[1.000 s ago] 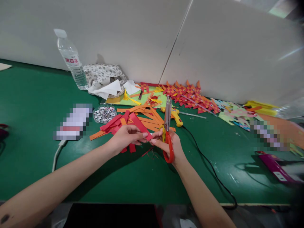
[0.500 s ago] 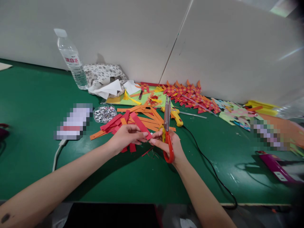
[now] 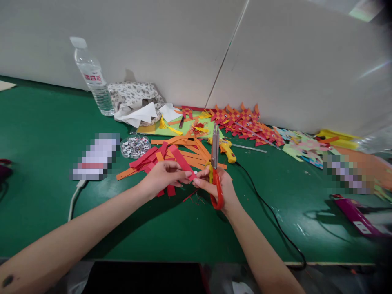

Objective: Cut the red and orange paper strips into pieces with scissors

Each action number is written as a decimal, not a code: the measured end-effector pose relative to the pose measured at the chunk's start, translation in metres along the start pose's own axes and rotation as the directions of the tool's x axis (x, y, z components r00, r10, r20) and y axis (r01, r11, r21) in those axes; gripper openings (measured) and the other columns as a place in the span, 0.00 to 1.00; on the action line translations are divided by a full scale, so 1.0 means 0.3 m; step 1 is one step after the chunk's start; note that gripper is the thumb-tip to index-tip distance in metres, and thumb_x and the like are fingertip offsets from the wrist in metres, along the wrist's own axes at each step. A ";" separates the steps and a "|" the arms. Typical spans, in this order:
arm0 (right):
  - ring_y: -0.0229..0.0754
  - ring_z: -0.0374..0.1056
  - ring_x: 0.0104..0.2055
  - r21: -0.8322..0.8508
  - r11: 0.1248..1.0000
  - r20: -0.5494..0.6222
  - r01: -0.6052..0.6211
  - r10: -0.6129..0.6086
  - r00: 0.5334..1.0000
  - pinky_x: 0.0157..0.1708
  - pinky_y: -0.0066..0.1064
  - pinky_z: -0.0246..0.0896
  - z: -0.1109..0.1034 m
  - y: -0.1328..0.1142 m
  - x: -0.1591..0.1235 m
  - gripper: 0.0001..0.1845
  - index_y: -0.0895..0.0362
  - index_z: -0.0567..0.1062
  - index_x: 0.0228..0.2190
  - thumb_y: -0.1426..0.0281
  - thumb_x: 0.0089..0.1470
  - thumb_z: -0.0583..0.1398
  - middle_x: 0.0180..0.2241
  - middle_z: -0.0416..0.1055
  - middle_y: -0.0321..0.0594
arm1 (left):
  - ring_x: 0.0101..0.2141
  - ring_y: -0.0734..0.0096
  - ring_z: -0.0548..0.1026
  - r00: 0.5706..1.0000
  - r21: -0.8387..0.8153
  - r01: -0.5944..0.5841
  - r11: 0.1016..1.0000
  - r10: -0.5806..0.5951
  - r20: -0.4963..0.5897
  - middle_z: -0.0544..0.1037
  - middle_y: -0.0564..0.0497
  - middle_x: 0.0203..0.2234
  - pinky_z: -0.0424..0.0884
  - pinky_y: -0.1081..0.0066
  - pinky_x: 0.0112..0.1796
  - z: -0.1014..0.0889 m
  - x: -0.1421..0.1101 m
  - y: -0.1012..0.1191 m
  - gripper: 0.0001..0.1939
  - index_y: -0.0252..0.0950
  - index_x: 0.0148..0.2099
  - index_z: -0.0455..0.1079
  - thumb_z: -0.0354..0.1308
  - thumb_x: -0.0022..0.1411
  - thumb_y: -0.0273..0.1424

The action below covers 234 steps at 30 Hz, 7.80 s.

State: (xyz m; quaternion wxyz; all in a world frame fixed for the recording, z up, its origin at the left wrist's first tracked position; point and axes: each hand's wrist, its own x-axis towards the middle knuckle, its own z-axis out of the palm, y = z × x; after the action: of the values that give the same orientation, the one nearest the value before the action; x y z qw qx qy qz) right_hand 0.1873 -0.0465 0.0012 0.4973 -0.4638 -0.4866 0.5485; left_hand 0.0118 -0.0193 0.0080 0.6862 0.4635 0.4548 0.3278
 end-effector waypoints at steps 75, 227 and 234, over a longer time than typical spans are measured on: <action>0.33 0.65 0.20 0.125 0.982 0.026 -0.140 0.137 0.990 0.23 0.26 0.67 -0.012 -0.021 0.004 0.20 0.55 0.65 0.25 0.71 0.32 0.71 0.20 0.65 0.28 | 0.23 0.78 0.71 0.939 -0.187 -0.300 0.936 0.255 -0.231 0.73 0.54 0.22 0.69 0.80 0.23 -0.082 0.024 0.050 0.14 0.35 0.30 0.68 0.65 0.48 0.39; 0.38 0.69 0.26 -0.064 0.985 -0.151 0.161 -0.169 0.974 0.30 0.34 0.66 0.006 -0.029 -0.015 0.19 0.53 0.64 0.23 0.70 0.34 0.70 0.23 0.71 0.30 | 0.23 0.73 0.73 0.972 0.284 -0.216 0.934 0.179 0.150 0.79 0.50 0.23 0.68 0.75 0.24 -0.019 -0.023 0.016 0.11 0.34 0.32 0.77 0.64 0.48 0.36; 0.38 0.70 0.26 -0.045 0.986 -0.157 0.159 -0.164 0.974 0.30 0.33 0.67 0.006 -0.024 -0.014 0.18 0.53 0.64 0.23 0.70 0.35 0.69 0.23 0.71 0.30 | 0.22 0.75 0.73 0.971 0.313 -0.221 0.924 0.180 0.154 0.79 0.51 0.23 0.68 0.76 0.24 -0.024 -0.019 0.012 0.11 0.35 0.32 0.77 0.63 0.49 0.37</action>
State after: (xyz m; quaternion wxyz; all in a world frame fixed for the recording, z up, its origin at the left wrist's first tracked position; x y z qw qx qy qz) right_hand 0.1866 -0.0505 0.0085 0.5702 -0.4733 -0.4897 0.4595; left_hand 0.0030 -0.0205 0.0119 0.5888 0.6346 0.4101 0.2871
